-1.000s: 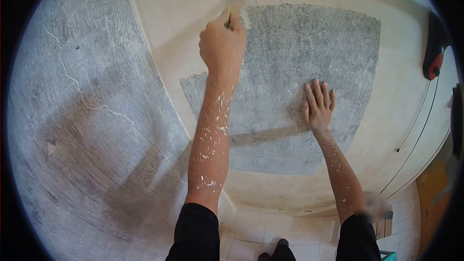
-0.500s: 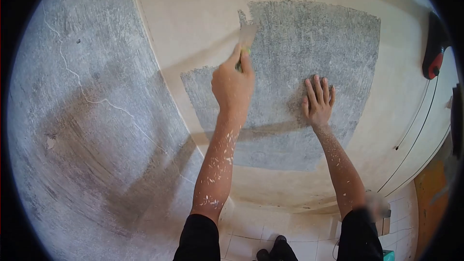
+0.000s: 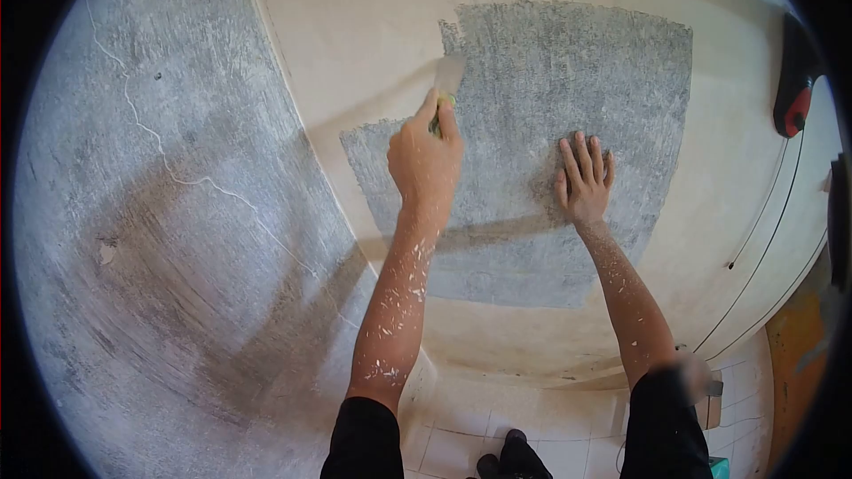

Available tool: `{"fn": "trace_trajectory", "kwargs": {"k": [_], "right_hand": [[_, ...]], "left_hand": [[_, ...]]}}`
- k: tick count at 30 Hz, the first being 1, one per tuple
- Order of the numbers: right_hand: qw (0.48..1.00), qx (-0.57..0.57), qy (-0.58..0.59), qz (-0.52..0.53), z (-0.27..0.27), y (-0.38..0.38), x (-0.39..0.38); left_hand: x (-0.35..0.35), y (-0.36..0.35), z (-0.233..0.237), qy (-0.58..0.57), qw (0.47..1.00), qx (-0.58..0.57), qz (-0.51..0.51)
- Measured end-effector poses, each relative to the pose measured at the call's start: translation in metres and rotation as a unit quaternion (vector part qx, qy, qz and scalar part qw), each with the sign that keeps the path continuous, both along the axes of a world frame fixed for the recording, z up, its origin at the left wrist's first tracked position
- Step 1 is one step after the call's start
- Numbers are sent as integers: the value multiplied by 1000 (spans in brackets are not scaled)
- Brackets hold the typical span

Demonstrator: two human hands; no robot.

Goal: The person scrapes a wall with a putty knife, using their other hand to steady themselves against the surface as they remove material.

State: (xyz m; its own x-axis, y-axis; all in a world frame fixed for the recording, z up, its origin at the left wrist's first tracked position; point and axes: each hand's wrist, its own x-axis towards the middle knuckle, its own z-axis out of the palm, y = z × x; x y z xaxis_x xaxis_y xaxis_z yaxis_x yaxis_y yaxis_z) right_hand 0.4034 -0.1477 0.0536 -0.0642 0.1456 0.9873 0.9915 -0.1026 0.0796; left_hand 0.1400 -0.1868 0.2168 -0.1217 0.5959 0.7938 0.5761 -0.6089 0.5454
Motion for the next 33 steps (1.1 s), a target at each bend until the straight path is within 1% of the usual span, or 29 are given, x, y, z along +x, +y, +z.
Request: {"fn": "trace_trajectory", "kwargs": {"k": [2, 3, 5, 7, 8, 11, 14, 17, 20, 23, 26, 29, 31, 33], "right_hand": [[1000, -7, 0, -6, -1, 0, 2], [1000, -4, -1, -3, -1, -1, 3], [1000, 2, -1, 5, -1, 1, 3], [1000, 10, -2, 1, 0, 4, 3], [1000, 8, -5, 1, -2, 2, 4], [1000, -12, 3, -3, -1, -1, 3], [1000, -2, -3, 0, -2, 0, 4], [1000, -9, 1, 3, -2, -1, 3], [1000, -15, 1, -2, -1, -2, 3], [1000, -9, -1, 8, -2, -2, 5], [1000, -12, -2, 1, -3, -1, 6], [1000, -15, 2, 4, -2, -2, 4], [1000, -14, 5, 0, -1, -2, 2], [1000, -16, -1, -3, 0, -3, 3]], "left_hand": [[8, -2, -9, -13, 1000, -15, -19], [14, 3, -6, -6, 1000, 25, -3], [25, 17, 6, 10, 994, 103, 32], [28, 15, 32, 12, 994, 96, 47], [27, 10, 38, 12, 995, 86, 56], [18, -3, 36, 7, 1000, -16, 25], [21, 12, -1, 9, 996, 81, 21], [33, 21, 21, -28, 998, 54, 6], [35, 21, 68, 13, 997, 45, 65], [23, 0, 81, 46, 998, 15, 48], [17, -3, 44, 35, 998, 10, 48], [17, 16, 11, 14, 997, 68, 31], [24, 14, 31, -1, 999, 42, 32], [22, 14, 39, -12, 999, 30, 26]]}}
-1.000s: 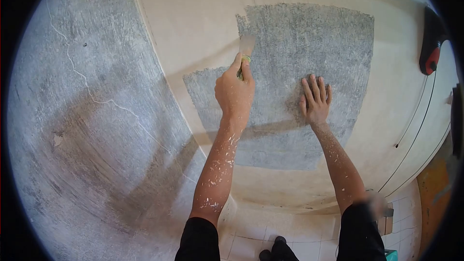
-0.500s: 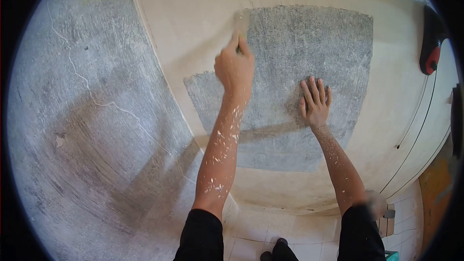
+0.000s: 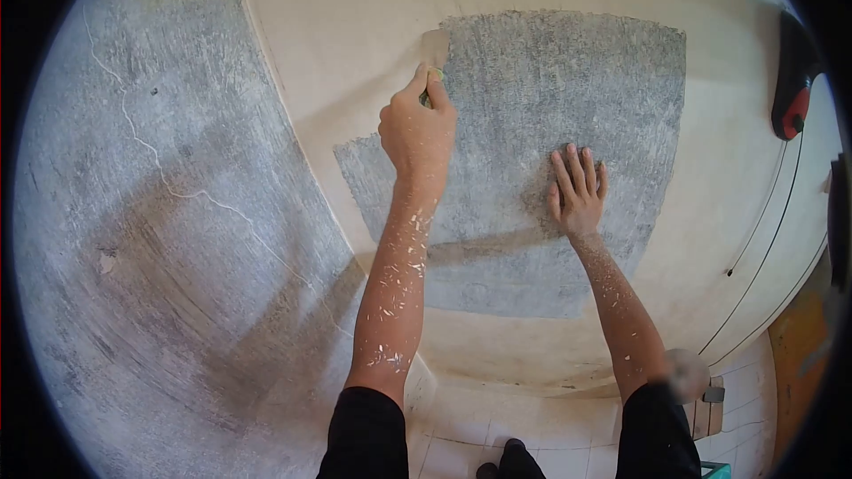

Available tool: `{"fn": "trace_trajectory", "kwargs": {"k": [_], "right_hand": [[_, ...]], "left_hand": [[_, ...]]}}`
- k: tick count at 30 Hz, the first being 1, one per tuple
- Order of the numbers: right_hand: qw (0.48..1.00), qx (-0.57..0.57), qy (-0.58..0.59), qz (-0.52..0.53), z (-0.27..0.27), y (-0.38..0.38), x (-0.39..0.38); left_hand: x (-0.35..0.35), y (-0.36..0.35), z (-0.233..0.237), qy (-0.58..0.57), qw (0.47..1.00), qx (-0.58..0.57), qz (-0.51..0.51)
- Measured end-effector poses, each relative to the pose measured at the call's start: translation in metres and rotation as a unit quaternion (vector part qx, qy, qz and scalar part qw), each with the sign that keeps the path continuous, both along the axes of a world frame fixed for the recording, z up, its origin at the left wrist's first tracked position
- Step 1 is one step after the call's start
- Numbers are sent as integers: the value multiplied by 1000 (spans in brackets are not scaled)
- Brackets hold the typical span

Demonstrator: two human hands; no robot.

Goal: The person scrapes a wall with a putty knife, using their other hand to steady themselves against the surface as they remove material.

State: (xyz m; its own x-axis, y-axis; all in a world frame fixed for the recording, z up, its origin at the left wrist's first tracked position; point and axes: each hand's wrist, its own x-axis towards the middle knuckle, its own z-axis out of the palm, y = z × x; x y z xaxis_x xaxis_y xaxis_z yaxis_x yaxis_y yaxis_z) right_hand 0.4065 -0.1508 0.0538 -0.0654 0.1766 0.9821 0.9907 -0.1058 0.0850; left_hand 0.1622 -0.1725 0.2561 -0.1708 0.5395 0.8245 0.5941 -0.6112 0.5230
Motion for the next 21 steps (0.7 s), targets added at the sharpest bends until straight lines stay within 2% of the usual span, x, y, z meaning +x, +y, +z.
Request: {"fn": "trace_trajectory", "kwargs": {"k": [5, 8, 9, 12, 15, 18, 19, 21], "right_hand": [[1000, 12, 4, 11, -3, 3, 0], [1000, 15, 4, 11, -3, 4, 0], [1000, 12, 0, 8, -2, 2, 4], [1000, 6, 3, 8, -3, 1, 1], [1000, 12, 5, 10, -2, 3, -1], [1000, 18, 8, 11, -4, 3, -1], [1000, 16, 7, 10, -5, 2, 0], [1000, 12, 10, 10, -5, 2, -3]], "left_hand": [[-14, -12, -12, 27, 999, -30, -10], [-1, 2, 1, 11, 999, -39, 23], [-1, 0, 1, -24, 999, -29, -9], [-18, 1, 5, -8, 999, -24, -43], [-20, 0, -7, -6, 999, -28, -32], [-12, 14, 1, -16, 997, 72, -17], [-13, 9, 7, -11, 999, 28, -21], [-15, 4, 11, -10, 999, 36, -33]]}}
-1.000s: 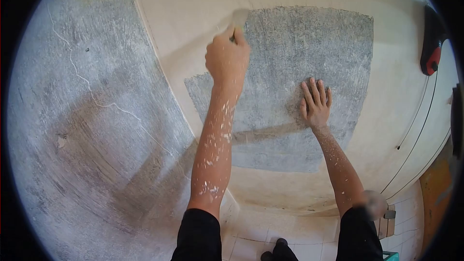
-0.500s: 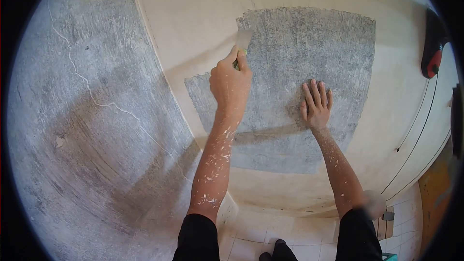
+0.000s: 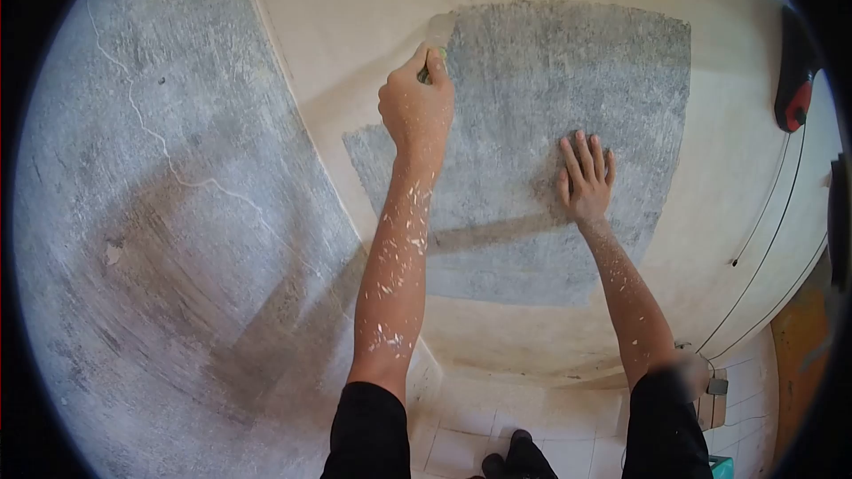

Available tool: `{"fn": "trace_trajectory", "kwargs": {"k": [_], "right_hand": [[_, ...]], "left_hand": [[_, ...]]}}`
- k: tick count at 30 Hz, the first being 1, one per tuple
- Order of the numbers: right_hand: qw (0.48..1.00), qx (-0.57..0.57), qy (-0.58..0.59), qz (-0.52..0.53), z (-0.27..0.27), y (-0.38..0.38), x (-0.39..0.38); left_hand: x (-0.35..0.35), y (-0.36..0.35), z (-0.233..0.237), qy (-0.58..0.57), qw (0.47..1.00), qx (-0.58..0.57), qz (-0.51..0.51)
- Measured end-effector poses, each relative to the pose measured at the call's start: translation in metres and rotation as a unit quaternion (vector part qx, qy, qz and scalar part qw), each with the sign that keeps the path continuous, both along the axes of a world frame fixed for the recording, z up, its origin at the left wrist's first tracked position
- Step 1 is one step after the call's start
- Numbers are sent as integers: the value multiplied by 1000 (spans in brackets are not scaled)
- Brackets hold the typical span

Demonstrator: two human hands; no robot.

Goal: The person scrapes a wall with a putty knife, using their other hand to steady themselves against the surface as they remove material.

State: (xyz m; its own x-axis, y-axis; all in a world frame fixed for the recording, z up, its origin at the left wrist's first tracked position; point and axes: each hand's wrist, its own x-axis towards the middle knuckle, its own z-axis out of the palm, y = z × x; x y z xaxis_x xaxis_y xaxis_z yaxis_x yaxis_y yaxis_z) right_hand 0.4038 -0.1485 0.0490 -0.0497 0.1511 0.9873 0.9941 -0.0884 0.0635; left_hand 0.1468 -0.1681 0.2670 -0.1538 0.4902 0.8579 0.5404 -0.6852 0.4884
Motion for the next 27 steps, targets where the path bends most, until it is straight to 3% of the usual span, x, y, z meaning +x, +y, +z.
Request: {"fn": "trace_trajectory", "kwargs": {"k": [4, 6, 10, 16, 19, 22, 25, 27], "right_hand": [[1000, -2, -6, -3, 3, 0, 1], [1000, 0, -4, -6, 3, 0, 3], [1000, -5, 0, -5, 0, -1, 2], [1000, -6, -2, -13, 3, 0, 1], [1000, -5, -4, -15, 1, 1, 1], [1000, -10, -1, -13, 0, -1, 1], [1000, -6, -3, -11, 3, 0, 1], [1000, 4, -9, -9, 2, -1, 2]], "left_hand": [[-8, 15, -28, 17, 998, 44, 33], [-3, 11, -34, 2, 1000, 2, 6], [13, -2, -1, -7, 998, -59, 33], [-15, -4, -20, -7, 999, -42, -6], [-5, 1, -42, 36, 996, 73, 21], [16, 6, -18, -8, 1000, 10, -8], [13, 2, -1, -2, 999, 50, 12], [5, -3, -3, -11, 1000, 9, -8]]}}
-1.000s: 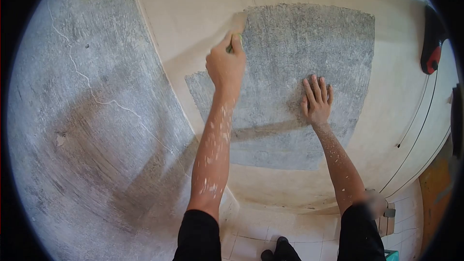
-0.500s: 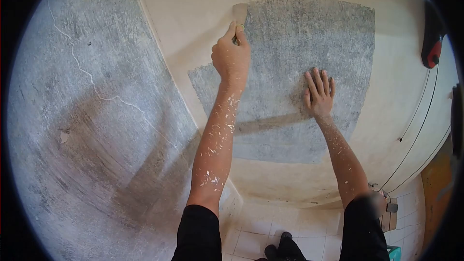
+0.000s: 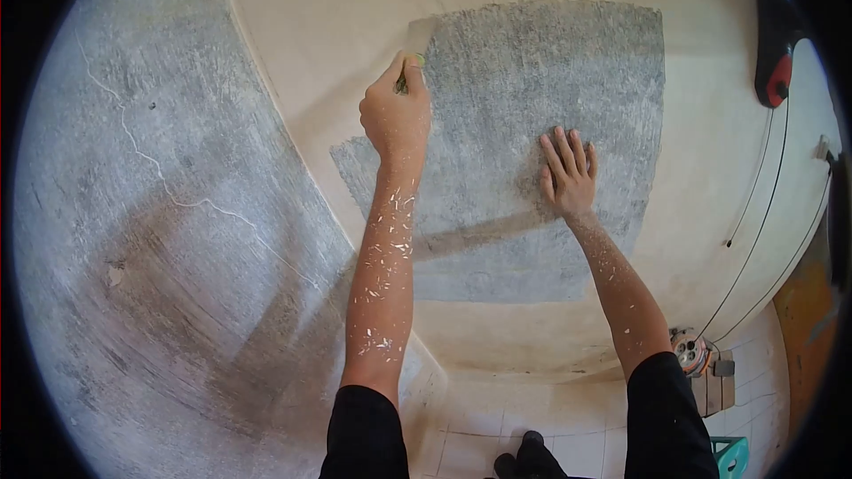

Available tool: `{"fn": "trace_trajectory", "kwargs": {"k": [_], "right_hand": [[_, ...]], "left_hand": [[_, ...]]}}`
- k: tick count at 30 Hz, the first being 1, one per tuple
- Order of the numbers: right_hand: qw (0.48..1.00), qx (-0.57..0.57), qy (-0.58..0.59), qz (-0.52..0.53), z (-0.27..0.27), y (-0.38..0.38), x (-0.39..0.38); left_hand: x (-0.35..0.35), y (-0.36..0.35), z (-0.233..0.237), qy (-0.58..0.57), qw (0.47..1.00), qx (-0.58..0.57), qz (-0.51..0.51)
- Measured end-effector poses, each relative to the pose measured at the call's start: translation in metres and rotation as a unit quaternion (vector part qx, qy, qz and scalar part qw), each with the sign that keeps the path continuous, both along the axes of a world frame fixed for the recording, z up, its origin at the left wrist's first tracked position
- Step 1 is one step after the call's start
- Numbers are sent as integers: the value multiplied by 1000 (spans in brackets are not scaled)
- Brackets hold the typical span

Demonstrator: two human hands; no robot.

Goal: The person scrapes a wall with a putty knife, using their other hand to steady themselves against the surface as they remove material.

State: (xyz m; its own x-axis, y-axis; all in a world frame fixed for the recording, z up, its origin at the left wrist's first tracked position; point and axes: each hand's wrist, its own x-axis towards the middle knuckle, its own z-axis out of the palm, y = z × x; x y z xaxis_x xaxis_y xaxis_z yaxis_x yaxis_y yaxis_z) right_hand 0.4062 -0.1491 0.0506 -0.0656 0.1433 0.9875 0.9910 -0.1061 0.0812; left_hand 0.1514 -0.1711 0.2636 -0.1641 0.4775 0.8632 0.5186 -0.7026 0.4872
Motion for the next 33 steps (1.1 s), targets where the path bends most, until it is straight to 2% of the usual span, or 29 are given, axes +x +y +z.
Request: {"fn": "trace_trajectory", "kwargs": {"k": [2, 5, 8, 11, 14, 17, 19, 22, 25, 29, 31, 33], "right_hand": [[1000, -13, 4, -6, -3, -2, 0], [1000, -14, 6, -5, 0, -1, 0], [1000, -15, 9, -4, -1, 0, -1], [1000, -18, 5, -12, -2, -1, 0], [1000, -23, 9, -16, -1, -1, -2], [1000, -14, 8, -9, -2, 0, 0], [1000, -9, 7, -1, -2, 1, 0], [1000, -9, 12, 4, 0, 0, -2], [1000, -11, 14, 2, -1, -2, -2], [1000, -11, 11, 9, -2, 0, -1], [1000, -12, 14, 12, -3, 0, -1], [1000, -14, 18, 18, -2, 0, 0]], "left_hand": [[-3, -4, -7, 1, 1000, -11, -11], [-1, 11, -47, 17, 995, 98, 6], [14, 28, -51, 23, 994, 107, 25], [22, -13, 6, 14, 998, -54, 1], [19, 1, -4, -8, 999, -8, -39], [14, 39, -58, -4, 994, 113, 9], [17, 25, -95, 14, 997, 70, 13], [21, 4, -130, 56, 996, -63, 3], [30, 2, -109, 38, 999, -8, -2], [49, 0, -13, 32, 998, 2, 46], [49, -4, 18, 25, 999, 9, 37], [52, -2, 17, 22, 998, 38, 33]]}}
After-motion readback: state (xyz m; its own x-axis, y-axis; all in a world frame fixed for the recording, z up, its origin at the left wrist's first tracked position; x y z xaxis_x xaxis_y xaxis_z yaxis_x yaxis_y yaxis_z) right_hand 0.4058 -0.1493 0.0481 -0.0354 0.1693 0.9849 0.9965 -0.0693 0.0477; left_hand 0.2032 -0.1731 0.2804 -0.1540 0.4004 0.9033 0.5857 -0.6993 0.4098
